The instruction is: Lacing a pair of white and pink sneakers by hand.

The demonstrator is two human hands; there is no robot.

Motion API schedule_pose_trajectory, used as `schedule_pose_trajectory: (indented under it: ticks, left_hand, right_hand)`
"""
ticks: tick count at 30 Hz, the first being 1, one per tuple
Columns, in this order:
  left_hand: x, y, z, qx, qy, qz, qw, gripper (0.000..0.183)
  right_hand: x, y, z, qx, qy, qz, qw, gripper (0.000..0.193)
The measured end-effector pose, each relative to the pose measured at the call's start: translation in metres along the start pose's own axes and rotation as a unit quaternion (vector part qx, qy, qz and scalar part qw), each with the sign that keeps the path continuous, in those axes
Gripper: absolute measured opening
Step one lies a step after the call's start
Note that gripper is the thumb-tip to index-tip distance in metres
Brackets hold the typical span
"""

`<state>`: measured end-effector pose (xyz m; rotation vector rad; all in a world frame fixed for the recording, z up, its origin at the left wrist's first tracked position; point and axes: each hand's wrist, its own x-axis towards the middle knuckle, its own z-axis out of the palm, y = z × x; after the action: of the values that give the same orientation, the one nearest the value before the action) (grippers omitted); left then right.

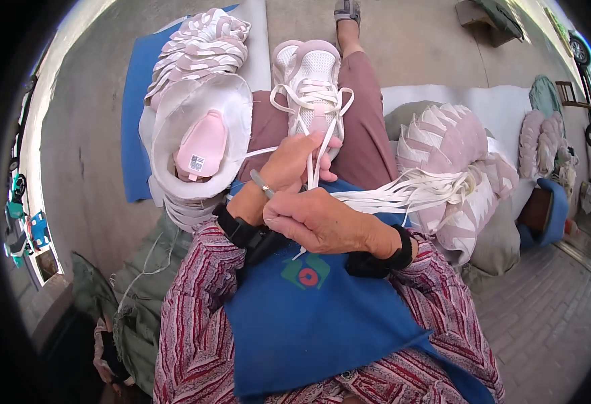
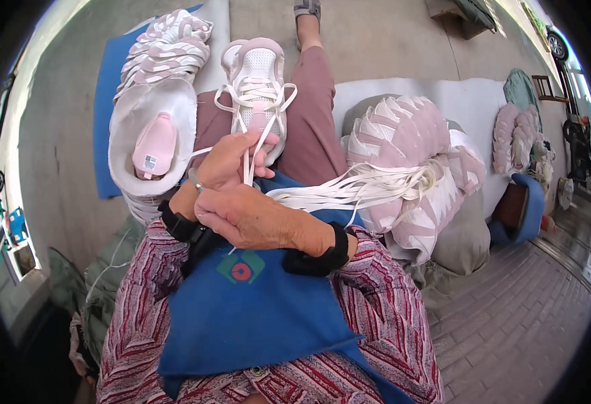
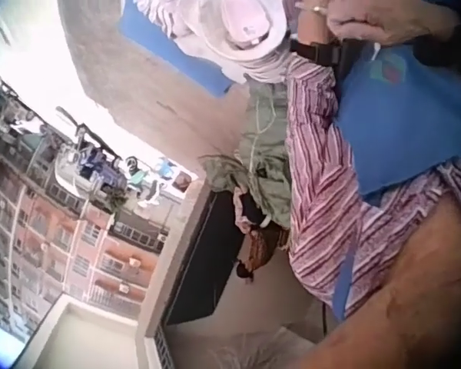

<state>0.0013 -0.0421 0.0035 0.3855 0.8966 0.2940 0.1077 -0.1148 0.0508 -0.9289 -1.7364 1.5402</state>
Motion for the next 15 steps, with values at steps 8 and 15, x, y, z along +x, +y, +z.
schedule_pose_trajectory:
  ticks: [8, 15]
  left_hand:
    - [-0.008, -0.019, 0.008, 0.169, -0.129, 0.081, 0.974, 0.042]
    - [0.013, 0.005, 0.017, -0.083, -0.033, 0.052, 0.995, 0.036]
  right_hand:
    - [-0.034, -0.025, -0.054, 0.089, -0.105, 0.073, 0.988, 0.008]
    - [-0.042, -0.04, -0.076, 0.169, -0.086, 0.128, 0.973, 0.01]
